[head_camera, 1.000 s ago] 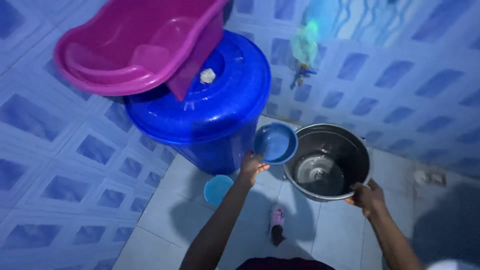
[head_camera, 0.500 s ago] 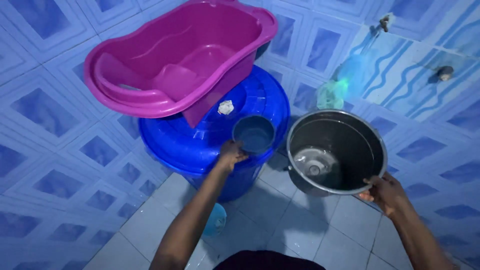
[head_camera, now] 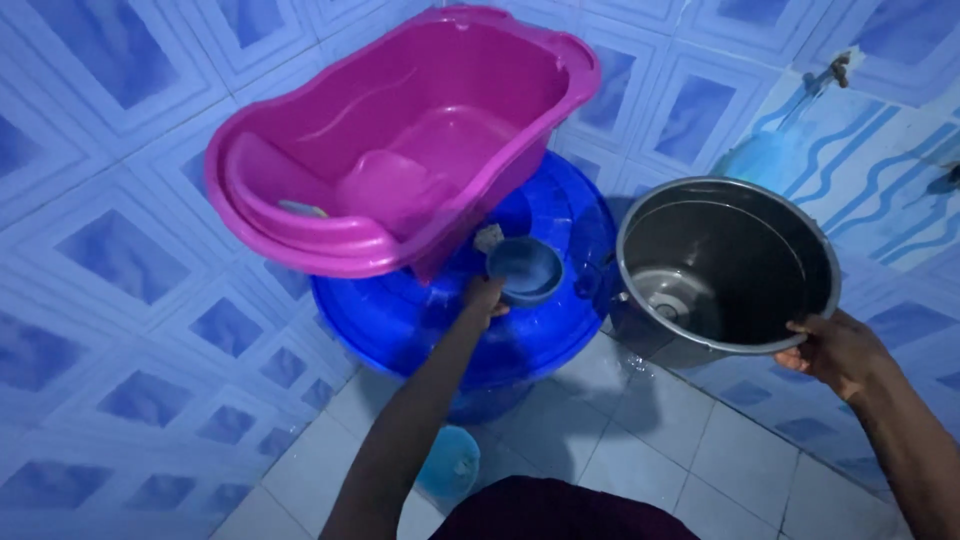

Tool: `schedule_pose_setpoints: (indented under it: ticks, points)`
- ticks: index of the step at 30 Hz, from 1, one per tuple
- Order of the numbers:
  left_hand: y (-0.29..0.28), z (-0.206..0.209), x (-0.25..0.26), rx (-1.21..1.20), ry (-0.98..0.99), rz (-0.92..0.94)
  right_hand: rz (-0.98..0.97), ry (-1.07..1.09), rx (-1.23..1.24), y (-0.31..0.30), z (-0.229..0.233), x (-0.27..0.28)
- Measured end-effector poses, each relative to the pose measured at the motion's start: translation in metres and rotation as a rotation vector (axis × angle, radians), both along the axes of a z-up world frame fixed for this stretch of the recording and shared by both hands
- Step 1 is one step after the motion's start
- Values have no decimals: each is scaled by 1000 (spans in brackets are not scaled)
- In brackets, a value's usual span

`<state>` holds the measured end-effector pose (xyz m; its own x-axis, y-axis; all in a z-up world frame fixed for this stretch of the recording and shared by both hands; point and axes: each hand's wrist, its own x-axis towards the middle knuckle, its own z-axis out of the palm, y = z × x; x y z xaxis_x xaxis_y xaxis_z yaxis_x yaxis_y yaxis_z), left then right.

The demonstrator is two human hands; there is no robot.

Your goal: The person cleans a bathroom floor by pouring water from a metal bucket and a small blue bowl, then scrubbing the tiles with a brush. They repeatedly refill the containers from a large blue water drum and a faucet to wet and rinse the floor.

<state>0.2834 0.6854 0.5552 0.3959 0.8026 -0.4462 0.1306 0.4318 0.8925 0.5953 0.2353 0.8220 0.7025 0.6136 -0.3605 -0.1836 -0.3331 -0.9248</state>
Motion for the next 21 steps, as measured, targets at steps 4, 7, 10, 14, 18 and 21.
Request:
schedule_pose_setpoints:
  ticks: [4,7,10,14,18,21]
  points:
    - [13,-2,0,-34,-28,-54,-120,-78,-93,11,7,-14]
    - [20,-17,0,-46,-25,-95,-219,-63,-101,20,28,-45]
    - [10,10,-11,15,39,-133,-228,-91,-112,12,6,-43]
    - [5,40,-24,61,-26,-204,-250,-62,-110,0,-9,-51]
    - [-1,81,-31,571,450,-140,-325,-79,-66,-10,-22,-61]
    - [-41,165,-43,963,573,-43,-444,-8,-44,-29,-45,-63]
